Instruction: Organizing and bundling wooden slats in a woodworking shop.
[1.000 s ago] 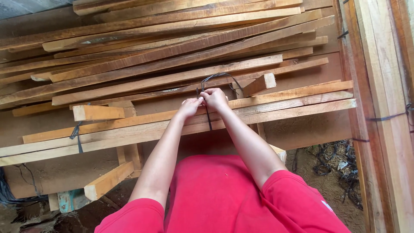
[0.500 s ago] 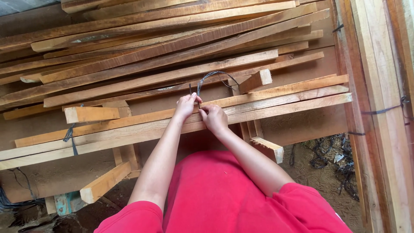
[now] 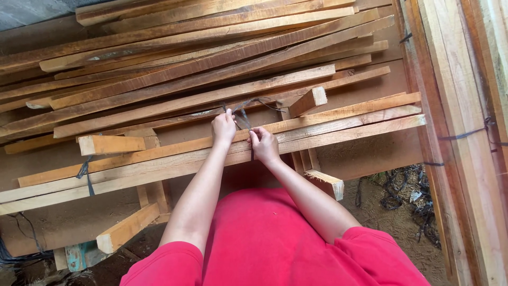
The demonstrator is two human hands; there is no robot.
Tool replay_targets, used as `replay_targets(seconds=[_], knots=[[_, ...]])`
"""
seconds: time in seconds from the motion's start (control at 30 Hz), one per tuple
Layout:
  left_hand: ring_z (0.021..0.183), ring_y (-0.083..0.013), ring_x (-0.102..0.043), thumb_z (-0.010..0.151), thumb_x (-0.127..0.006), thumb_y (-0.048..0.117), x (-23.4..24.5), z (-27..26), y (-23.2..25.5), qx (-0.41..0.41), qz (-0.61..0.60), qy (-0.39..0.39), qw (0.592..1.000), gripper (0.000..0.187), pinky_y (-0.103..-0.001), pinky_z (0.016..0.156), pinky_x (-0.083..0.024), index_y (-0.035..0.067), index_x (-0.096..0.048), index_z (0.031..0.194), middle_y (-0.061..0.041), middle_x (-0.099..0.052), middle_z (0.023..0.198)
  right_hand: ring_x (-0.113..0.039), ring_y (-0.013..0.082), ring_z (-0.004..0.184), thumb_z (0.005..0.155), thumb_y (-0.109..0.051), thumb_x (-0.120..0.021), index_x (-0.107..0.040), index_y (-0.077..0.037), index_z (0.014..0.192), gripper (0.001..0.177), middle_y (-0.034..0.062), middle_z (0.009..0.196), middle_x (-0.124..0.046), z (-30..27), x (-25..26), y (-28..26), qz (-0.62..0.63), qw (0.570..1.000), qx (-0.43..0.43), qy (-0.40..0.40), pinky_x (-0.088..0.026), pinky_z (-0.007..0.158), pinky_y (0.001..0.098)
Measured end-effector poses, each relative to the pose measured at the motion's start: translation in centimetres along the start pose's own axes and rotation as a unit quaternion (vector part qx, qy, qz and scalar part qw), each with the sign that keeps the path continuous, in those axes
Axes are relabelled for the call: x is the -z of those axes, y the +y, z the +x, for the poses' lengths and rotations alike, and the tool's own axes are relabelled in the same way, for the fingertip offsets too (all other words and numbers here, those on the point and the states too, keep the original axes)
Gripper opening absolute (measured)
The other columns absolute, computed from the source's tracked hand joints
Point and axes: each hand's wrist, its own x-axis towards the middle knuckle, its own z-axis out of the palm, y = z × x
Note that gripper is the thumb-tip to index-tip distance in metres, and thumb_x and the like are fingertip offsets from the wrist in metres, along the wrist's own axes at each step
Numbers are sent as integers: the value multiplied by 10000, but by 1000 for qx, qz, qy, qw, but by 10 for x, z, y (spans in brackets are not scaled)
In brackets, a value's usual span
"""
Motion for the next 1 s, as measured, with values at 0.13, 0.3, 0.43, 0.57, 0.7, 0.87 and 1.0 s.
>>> replay_targets(seconds=[0.13, 0.3, 0.43, 0.57, 0.7, 0.87, 1.0], knots=[[944, -244, -769, 1095, -416, 397, 12, -38, 36, -35, -15, -4, 999, 513, -405, 835, -585, 8, -742, 1166, -185, -774, 1029, -729, 162, 600, 992, -150, -606, -729, -72, 1035, 152, 39, 712, -761, 6, -2, -8, 135, 989, -52, 27, -577, 610, 305], [1090, -275, -716, 1054, -581, 257, -6, -50, -14, -322, 110, 31, 940, 284, -414, 883, -532, 104, -769, 1200, -80, -750, 1232, -751, 184, 656, 958, -241, -671, -789, -171, 1015, 149, -11, 721, -764, 6, -1, -17, 15, 998, -55, 25, -575, 627, 368], [1031, -275, -720, 999, -675, 222, 22, -69, -4, -276, 72, 80, 955, 181, -383, 861, -535, 120, -811, 1062, -53, -788, 1120, -761, 270, 811, 960, -322, -673, -799, -242, 1048, 174, -7, 760, -774, 3, -9, -18, -40, 997, -56, 15, -578, 727, 419], [964, -193, -700, 999, -684, 279, 24, -56, 3, -278, 74, 79, 955, 138, -333, 865, -512, 240, -813, 967, 74, -776, 998, -754, 311, 794, 964, -303, -666, -799, -219, 1061, 185, 53, 745, -764, 2, -3, -25, -38, 998, -36, 24, -573, 704, 439], [858, -325, -724, 1034, -639, 242, 30, -34, 32, -173, -49, 67, 981, 293, -411, 801, -530, 132, -795, 812, -118, -766, 854, -738, 154, 599, 955, -201, -651, -790, -136, 996, 159, 19, 697, -762, 13, -7, -13, 77, 995, -46, 36, -577, 629, 310], [738, -256, -708, 1055, -575, 357, 23, 0, 42, -118, -31, 46, 991, 373, -359, 731, -520, 213, -778, 777, -32, -740, 711, -756, 138, 650, 949, -175, -658, -781, -103, 987, 147, 37, 746, -781, 22, 1, -7, 138, 989, -53, 5, -579, 596, 271], [769, -185, -740, 1060, -571, 332, 16, 8, 50, -138, -56, 40, 988, 350, -323, 735, -536, 191, -778, 816, 14, -762, 734, -757, 197, 808, 891, -267, -723, -809, -195, 959, 132, 30, 736, -766, 17, 5, 5, 58, 996, -20, -66, -561, 720, 352]])
